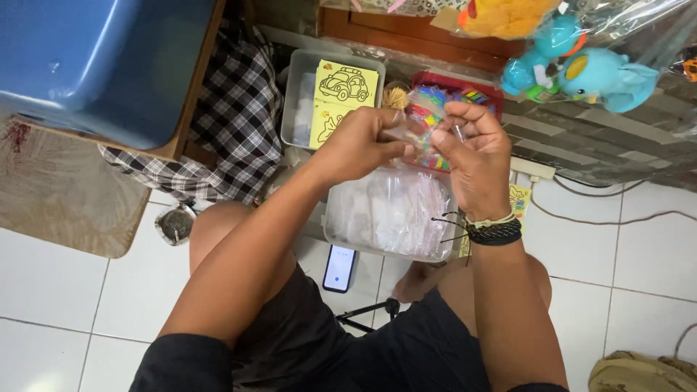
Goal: The person packages small cartoon-themed cards into plastic bags, sealing them by hand.
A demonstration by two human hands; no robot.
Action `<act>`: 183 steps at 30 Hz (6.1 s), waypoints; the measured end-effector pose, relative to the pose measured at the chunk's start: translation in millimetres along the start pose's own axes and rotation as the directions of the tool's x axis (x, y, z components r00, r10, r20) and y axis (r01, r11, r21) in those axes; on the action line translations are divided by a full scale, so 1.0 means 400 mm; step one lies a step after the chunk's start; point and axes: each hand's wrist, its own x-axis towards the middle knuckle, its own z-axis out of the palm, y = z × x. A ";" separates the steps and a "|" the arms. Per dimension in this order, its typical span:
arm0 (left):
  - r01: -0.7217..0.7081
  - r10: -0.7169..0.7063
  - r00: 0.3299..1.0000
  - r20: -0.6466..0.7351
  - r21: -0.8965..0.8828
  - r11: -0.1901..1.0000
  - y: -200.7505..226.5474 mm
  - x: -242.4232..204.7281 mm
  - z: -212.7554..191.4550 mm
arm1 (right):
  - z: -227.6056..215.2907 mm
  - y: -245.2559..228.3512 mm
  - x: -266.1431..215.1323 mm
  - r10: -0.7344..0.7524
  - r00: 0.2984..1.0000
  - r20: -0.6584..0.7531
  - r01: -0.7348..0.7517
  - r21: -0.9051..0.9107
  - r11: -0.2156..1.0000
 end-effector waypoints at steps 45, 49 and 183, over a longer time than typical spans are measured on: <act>-0.186 0.303 0.753 -0.583 0.254 0.949 -0.065 -0.003 -0.301 | 0.114 0.572 0.337 -0.106 0.896 0.430 0.429 -0.903 -0.039; -0.226 0.346 0.729 -0.590 0.269 0.936 -0.056 0.005 -0.298 | 0.122 0.522 0.313 -0.075 0.595 0.800 0.617 -0.515 -0.595; -0.056 -0.003 0.987 0.158 0.369 0.928 -0.012 0.052 -0.059 | -0.105 -0.072 0.069 0.042 0.916 0.399 0.207 -0.558 0.804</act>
